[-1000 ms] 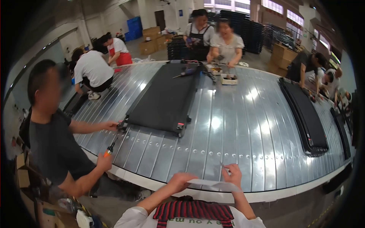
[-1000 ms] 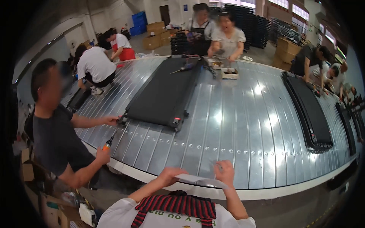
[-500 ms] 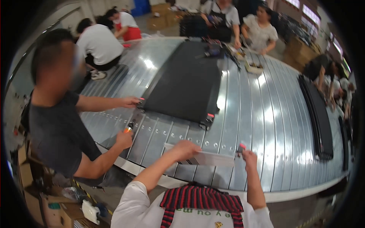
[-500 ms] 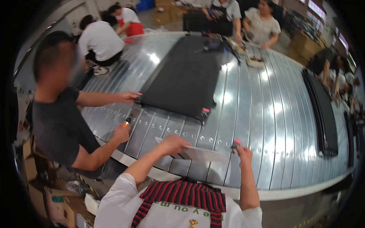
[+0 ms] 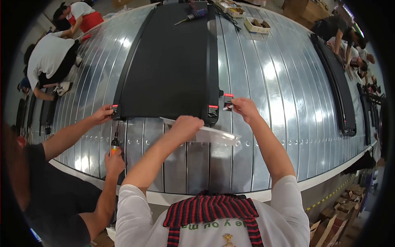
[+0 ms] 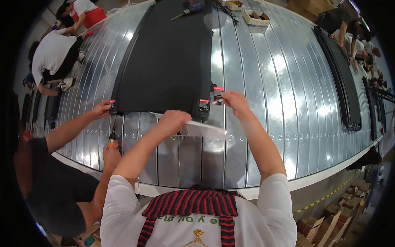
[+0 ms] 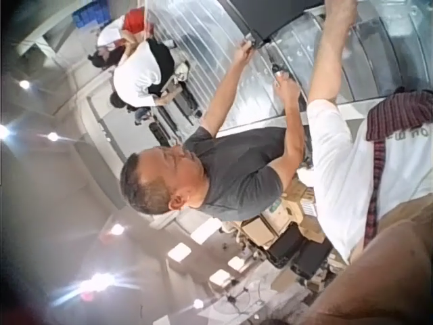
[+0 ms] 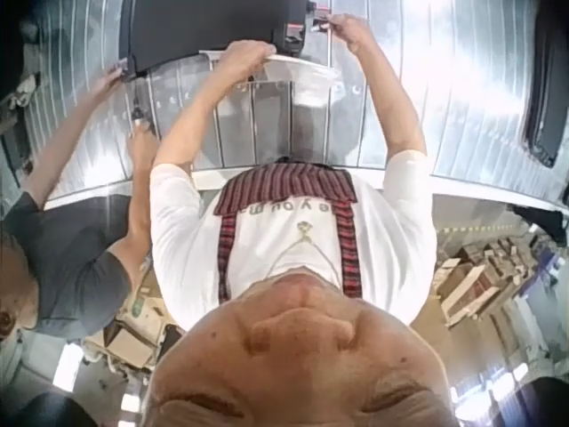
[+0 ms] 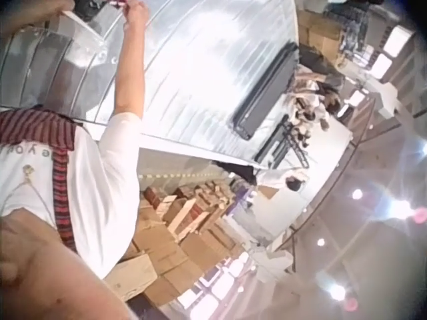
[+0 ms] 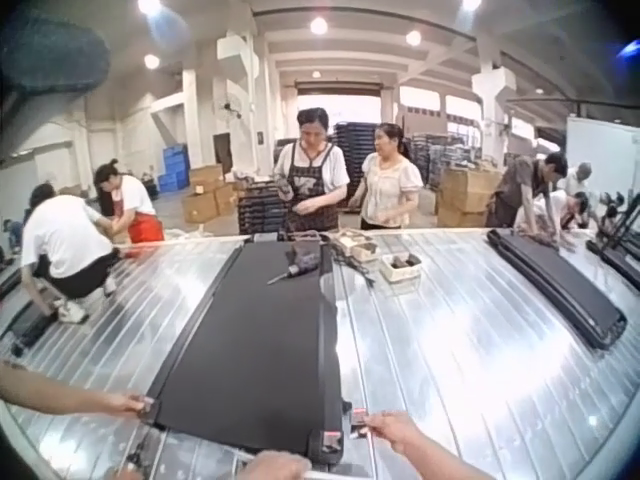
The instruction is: Applying QR code labels and instructional stickers to the frames of treadmills on a factory assembly line.
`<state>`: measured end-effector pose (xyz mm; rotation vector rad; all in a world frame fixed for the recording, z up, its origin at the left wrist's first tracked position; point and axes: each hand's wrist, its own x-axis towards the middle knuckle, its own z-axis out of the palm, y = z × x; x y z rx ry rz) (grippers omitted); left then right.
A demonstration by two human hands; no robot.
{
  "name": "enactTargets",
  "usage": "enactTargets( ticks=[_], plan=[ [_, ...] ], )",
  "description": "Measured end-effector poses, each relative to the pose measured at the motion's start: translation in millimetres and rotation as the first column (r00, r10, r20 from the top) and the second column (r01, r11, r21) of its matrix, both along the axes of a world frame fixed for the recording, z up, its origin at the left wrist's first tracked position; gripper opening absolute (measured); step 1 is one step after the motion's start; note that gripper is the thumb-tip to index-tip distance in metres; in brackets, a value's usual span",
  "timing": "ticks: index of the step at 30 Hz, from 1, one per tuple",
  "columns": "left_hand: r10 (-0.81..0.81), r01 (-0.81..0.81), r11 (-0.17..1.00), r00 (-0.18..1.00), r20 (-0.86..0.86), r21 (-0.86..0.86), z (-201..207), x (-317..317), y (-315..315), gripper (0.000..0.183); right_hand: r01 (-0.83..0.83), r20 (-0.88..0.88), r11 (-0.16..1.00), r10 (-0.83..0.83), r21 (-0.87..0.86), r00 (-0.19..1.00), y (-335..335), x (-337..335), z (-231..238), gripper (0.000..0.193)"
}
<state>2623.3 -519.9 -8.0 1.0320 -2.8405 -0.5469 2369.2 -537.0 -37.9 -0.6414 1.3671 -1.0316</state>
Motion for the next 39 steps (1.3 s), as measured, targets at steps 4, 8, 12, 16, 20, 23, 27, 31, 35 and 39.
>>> enactTargets(
  ticks=[4,8,12,16,20,23,27,31,35,39],
  plan=[
    [-0.015,0.016,1.0,1.0,0.015,-0.015,-0.5,-7.6,-28.4,0.006,-0.055,0.065,0.995,0.05,0.086,0.997,-32.0,22.0,-16.9,0.012],
    [-0.042,0.042,0.999,0.999,-0.02,-0.019,-19.1,-8.1,-44.5,0.006,-0.037,0.095,0.992,0.025,0.121,0.995,-47.8,34.3,-18.9,0.013],
    [-0.056,0.054,0.998,0.996,-0.068,-0.035,-25.1,-8.3,-48.7,0.008,-0.099,0.088,0.983,0.086,0.154,0.992,-54.2,32.5,-24.5,0.011],
    [-0.053,0.053,0.999,0.996,-0.066,0.001,-24.5,-10.5,-50.8,0.008,-0.118,0.069,0.977,0.108,0.177,0.992,-55.9,30.8,-31.7,0.009],
    [-0.047,0.047,0.999,0.998,-0.046,0.006,-23.1,-11.8,-51.5,0.008,-0.094,0.038,0.977,0.088,0.192,0.995,-56.4,33.4,-31.8,0.008],
    [-0.049,0.049,0.999,0.997,-0.053,0.01,-23.9,-10.3,-51.8,0.007,-0.1,0.011,0.973,0.1,0.206,0.995,-57.5,34.2,-30.8,0.008],
    [-0.071,0.071,0.997,0.996,-0.053,-0.007,-28.8,-10.2,-54.2,0.012,-0.086,-0.017,0.973,0.092,0.216,0.996,-57.6,33.6,-29.2,0.009],
    [-0.084,0.084,0.996,0.995,-0.052,-0.001,-28.4,-10.2,-54.9,0.011,-0.057,-0.029,0.974,0.065,0.218,0.997,-56.5,34.6,-27.1,0.009],
    [-0.079,0.08,0.996,0.997,-0.021,0.031,-24.4,-11.2,-55.4,0.007,-0.054,-0.019,0.974,0.06,0.221,0.998,-56.3,36.3,-26.5,0.009],
    [-0.092,0.092,0.995,0.996,-0.005,0.05,-22.4,-15.0,-57.6,0.006,-0.007,-0.025,0.981,0.012,0.193,1.0,-55.1,35.3,-25.4,0.008]
  ],
)
